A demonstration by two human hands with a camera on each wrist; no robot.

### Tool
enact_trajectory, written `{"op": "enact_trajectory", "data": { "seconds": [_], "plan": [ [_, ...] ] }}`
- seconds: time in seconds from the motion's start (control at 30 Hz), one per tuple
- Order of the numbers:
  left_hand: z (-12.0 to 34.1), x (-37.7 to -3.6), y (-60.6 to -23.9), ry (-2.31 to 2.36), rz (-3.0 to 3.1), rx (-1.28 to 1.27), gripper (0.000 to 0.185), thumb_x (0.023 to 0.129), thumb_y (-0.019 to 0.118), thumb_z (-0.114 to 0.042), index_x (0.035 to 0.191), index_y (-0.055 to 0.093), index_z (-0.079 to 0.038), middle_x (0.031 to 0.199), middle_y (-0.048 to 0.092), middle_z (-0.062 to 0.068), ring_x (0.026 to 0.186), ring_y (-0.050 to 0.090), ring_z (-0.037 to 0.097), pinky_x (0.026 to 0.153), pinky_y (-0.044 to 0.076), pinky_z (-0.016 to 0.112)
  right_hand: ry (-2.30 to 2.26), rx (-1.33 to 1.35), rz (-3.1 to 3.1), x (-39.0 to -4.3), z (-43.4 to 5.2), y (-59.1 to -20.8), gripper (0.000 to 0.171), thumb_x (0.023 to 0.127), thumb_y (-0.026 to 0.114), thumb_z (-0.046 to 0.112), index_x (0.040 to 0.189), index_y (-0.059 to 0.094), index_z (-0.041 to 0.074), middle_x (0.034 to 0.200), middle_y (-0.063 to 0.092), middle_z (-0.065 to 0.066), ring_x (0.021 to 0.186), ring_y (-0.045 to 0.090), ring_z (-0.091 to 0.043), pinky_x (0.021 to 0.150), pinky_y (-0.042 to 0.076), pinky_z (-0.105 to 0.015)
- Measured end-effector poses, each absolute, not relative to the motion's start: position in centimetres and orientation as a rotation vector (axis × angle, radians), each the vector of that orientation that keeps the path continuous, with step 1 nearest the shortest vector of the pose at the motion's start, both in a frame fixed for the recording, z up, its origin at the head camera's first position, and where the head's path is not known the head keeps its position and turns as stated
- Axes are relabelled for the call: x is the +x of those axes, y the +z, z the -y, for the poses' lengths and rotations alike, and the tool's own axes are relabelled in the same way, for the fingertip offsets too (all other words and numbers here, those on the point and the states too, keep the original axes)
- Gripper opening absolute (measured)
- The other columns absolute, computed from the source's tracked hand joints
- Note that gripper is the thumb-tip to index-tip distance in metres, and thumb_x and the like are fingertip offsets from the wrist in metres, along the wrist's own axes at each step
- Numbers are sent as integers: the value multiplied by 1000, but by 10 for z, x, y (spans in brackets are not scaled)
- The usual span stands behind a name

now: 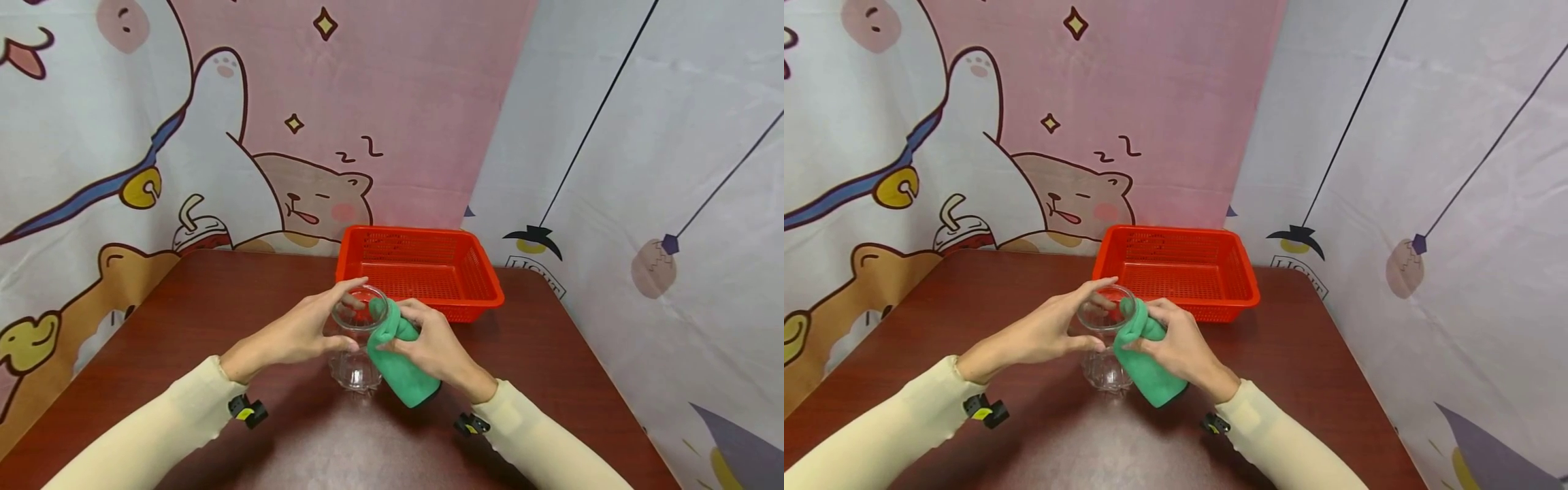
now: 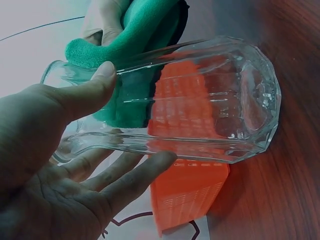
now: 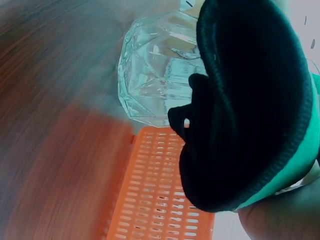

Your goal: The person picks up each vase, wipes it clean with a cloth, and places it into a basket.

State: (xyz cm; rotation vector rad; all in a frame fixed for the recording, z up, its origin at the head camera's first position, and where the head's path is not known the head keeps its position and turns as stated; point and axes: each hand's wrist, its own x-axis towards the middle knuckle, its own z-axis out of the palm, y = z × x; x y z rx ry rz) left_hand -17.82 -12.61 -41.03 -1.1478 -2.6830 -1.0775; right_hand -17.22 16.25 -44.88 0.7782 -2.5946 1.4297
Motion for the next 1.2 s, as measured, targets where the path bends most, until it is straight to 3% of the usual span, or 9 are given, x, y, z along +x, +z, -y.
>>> {"op": "enact_trajectory", "data": {
  "seconds": [0.3, 0.47, 0.83, 1.2],
  "plan": [
    [126, -179, -411, -1090, 2694, -1153, 107, 96, 98, -17, 182, 34, -12, 145, 77, 19, 130, 77, 35, 98, 68, 44, 1245, 807, 2675, -170, -165, -454, 59, 92, 102, 22, 147, 81, 16, 135, 79, 0, 110, 72, -15, 89, 64, -26],
    [125, -179, -412, -1106, 2697, -1153, 110, 96, 98, -15, 183, 31, -12, 148, 76, 20, 129, 78, 37, 96, 71, 49, 1162, 834, 2712, -169, -167, -458, 61, 91, 103, 24, 146, 81, 13, 135, 79, -2, 108, 71, -14, 87, 63, -24],
    [126, -178, -411, -1099, 2692, -1149, 111, 95, 98, -13, 183, 31, -11, 146, 76, 21, 127, 78, 38, 93, 72, 47, 1067, 886, 2779, -169, -168, -464, 54, 90, 104, 25, 139, 85, 13, 125, 79, 2, 107, 71, -13, 88, 61, -24],
    [126, -177, -412, -1097, 2691, -1151, 111, 95, 98, -14, 183, 31, -11, 146, 76, 19, 129, 77, 36, 92, 72, 44, 1036, 927, 2812, -171, -170, -472, 39, 89, 105, 25, 124, 89, 17, 119, 80, 4, 110, 73, -13, 94, 62, -25]
  ]
}}
